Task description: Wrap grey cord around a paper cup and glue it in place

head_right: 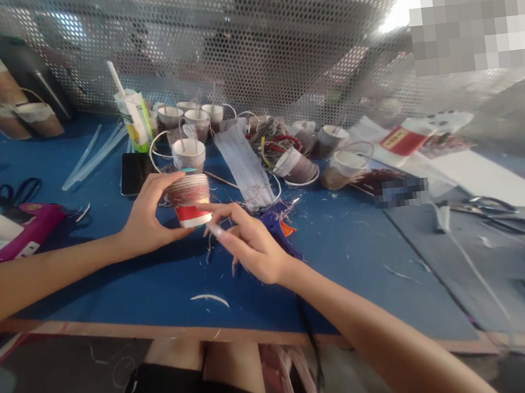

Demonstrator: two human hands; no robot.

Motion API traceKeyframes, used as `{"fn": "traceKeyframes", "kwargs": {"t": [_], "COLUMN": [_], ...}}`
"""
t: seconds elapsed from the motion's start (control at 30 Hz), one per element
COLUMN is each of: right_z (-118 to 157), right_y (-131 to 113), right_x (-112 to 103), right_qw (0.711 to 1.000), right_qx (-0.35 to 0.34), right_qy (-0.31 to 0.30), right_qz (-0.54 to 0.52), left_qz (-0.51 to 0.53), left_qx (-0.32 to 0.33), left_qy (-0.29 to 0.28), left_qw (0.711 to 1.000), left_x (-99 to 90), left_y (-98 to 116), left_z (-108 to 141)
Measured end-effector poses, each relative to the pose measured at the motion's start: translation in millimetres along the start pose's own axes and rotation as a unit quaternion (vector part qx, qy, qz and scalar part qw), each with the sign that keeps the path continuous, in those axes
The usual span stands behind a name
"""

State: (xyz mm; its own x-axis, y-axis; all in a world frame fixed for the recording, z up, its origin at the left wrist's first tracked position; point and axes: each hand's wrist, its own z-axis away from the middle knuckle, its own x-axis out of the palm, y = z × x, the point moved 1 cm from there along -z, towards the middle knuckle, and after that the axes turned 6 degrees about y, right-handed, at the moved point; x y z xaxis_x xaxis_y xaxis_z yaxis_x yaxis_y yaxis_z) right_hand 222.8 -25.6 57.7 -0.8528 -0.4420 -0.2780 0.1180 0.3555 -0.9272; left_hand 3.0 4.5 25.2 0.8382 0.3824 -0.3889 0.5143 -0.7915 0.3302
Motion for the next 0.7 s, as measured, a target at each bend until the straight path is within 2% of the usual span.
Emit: {"fn": "traceKeyframes", "kwargs": {"t": [0.07, 0.17, 0.23, 0.3, 0.43, 0.5, 0.6, 0.7], "right_z": [1.2, 2.0, 2.6, 3.4, 5.7, 5.9, 3.5, -0.9], "right_y": [2.8, 7.3, 7.8, 6.3, 2.1, 1.2, 1.4, 3.3], "right_x": [-2.2, -6.7, -8.4, -7.4, -0.6, 1.6, 0.6, -4.7], "right_qw": [0.997, 0.980, 0.968, 0.974, 0.996, 0.996, 0.990, 0.984], "right_qx": [0.005, -0.031, -0.063, -0.067, -0.011, 0.010, 0.031, 0.048], "right_qy": [0.074, 0.194, 0.238, 0.210, 0.048, 0.005, 0.012, 0.081], "right_qz": [-0.022, -0.044, -0.054, -0.060, -0.070, -0.093, -0.139, -0.148], "left_qz": [0.006, 0.018, 0.025, 0.030, 0.054, 0.079, 0.113, 0.136], "left_qx": [-0.005, -0.012, -0.015, -0.020, -0.041, -0.050, -0.062, -0.064], "left_qy": [0.004, 0.008, 0.008, 0.005, -0.005, -0.004, 0.001, 0.006], "left_qw": [1.000, 1.000, 1.000, 0.999, 0.998, 0.996, 0.992, 0.989], "left_x": [-0.1, 0.3, 0.5, 0.6, 1.7, 2.8, 4.8, 6.1], "left_y": [-0.1, -1.0, -2.1, -3.2, -5.6, -6.9, -8.7, -8.9], "left_z": [-0.2, 0.0, 0.4, 0.9, 2.7, 4.5, 7.3, 8.2]}}
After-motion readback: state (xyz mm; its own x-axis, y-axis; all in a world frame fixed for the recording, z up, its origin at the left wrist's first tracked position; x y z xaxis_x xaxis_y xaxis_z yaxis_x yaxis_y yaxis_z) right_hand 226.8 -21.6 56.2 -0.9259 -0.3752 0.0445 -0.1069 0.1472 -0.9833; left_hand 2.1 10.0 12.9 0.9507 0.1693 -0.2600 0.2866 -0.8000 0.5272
